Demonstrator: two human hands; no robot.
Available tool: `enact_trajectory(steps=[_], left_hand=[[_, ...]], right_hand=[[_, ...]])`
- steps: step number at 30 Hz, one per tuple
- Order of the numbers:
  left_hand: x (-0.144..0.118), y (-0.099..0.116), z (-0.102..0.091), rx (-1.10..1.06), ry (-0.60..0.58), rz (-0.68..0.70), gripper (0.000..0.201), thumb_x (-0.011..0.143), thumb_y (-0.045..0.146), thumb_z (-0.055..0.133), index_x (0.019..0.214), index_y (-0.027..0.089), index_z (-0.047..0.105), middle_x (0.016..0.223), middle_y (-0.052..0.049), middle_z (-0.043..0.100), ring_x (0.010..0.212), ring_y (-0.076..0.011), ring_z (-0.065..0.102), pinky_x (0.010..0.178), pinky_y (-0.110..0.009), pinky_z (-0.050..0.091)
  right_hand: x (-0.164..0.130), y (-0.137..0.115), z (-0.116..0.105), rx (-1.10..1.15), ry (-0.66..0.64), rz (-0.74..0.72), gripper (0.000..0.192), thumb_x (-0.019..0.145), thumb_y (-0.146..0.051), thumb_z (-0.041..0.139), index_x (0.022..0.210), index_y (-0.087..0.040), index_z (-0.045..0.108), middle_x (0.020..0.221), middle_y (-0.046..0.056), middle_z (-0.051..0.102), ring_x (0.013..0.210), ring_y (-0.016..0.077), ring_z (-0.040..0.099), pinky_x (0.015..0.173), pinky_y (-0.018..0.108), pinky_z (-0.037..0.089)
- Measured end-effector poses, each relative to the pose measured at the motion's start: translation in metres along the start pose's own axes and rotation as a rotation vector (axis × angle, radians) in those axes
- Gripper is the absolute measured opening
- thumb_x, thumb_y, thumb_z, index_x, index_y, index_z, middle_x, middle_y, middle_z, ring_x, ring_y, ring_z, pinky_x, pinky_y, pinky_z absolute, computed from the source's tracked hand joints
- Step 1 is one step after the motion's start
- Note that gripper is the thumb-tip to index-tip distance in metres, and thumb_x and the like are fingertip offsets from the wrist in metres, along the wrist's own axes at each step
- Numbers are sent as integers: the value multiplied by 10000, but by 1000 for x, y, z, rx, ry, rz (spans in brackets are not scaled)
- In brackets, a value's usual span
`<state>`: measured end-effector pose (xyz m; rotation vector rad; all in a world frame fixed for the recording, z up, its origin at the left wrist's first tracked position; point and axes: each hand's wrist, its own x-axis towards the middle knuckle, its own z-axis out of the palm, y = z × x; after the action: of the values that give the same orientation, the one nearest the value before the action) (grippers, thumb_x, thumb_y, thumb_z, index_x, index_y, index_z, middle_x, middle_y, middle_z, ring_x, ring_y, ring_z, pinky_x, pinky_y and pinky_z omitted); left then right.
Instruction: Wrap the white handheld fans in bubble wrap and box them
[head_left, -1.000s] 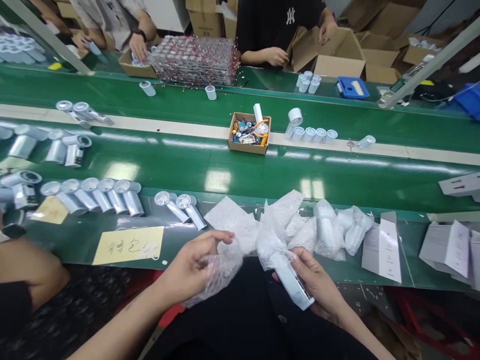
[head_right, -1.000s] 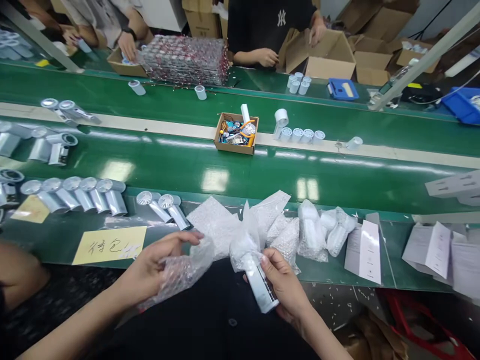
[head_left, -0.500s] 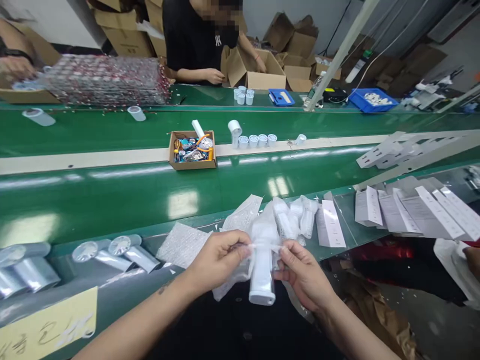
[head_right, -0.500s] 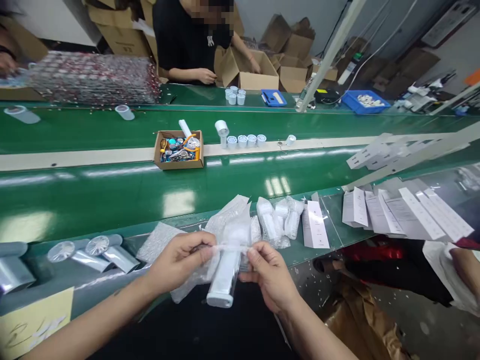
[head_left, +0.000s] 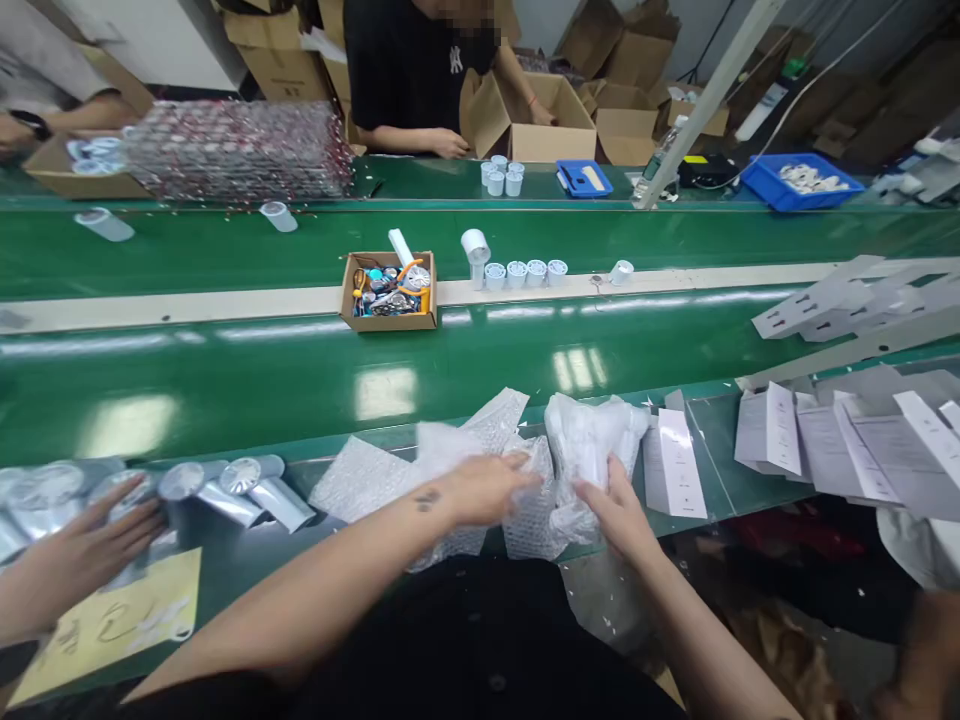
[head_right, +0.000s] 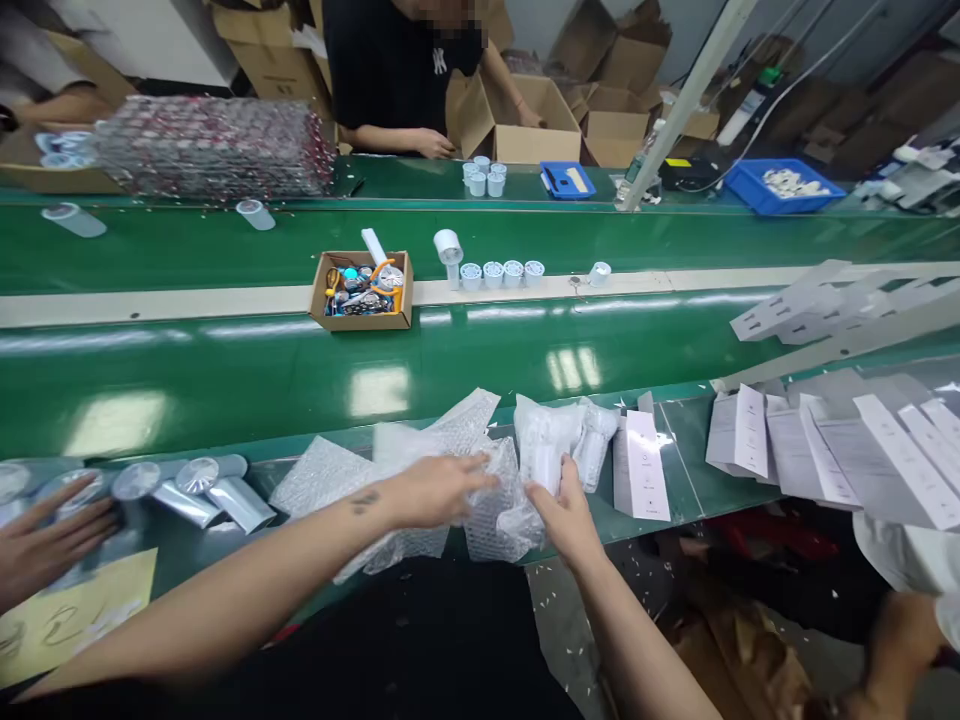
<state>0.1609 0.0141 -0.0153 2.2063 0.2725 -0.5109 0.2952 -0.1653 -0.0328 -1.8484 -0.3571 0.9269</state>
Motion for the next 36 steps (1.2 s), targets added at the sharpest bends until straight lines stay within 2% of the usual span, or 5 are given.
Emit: enact_trajectory(steps=[6, 14, 21, 29, 36], left_hand=[[37, -16, 60, 213, -16, -213, 226, 671, 139, 791, 847, 277, 760, 1457, -19, 511, 1223, -419, 522, 961, -504, 454], [-9, -56, 16, 157, 98, -322, 343, 696, 256, 802, 1025, 239, 708, 1477, -116, 465, 1096, -344, 623, 870, -448, 527], [-113, -33, 13, 250, 1163, -363, 245, 862, 148, 472, 972, 148, 690, 974, -121, 600, 921, -230, 566, 831, -392, 509], [-238, -73, 74, 42, 1388, -681, 198, 910, 222, 481, 1046, 199, 623, 831, -42, 667, 782, -178, 629, 725, -283, 493], [-307, -118, 84, -585, 1442, -934, 278, 859, 442, 555, 859, 175, 631, 773, -25, 668, 707, -171, 613, 634, -269, 485]], right_hand=[[35, 52, 26, -386, -21, -222, 869, 816, -395, 597, 1518, -109, 174, 1486, 213, 407, 1390, 349, 377, 1118, 521, 337], [37, 82, 61, -574, -70, -327, 515, 885, -368, 495, 1350, -147, 462, 1458, 230, 356, 1416, 414, 252, 1100, 638, 264], [-16, -10, 90, -97, -517, -41, 491, 829, -576, 613, 1194, -259, 523, 1198, 141, 564, 1029, 305, 599, 827, 489, 519], [-18, -55, 252, 172, -701, 102, 353, 754, -510, 697, 833, -213, 524, 612, -75, 505, 447, 61, 396, 434, 208, 328], [-27, -14, 410, -27, -590, 21, 465, 537, -142, 813, 902, -249, 545, 1079, 4, 593, 1177, 273, 520, 890, 360, 451]])
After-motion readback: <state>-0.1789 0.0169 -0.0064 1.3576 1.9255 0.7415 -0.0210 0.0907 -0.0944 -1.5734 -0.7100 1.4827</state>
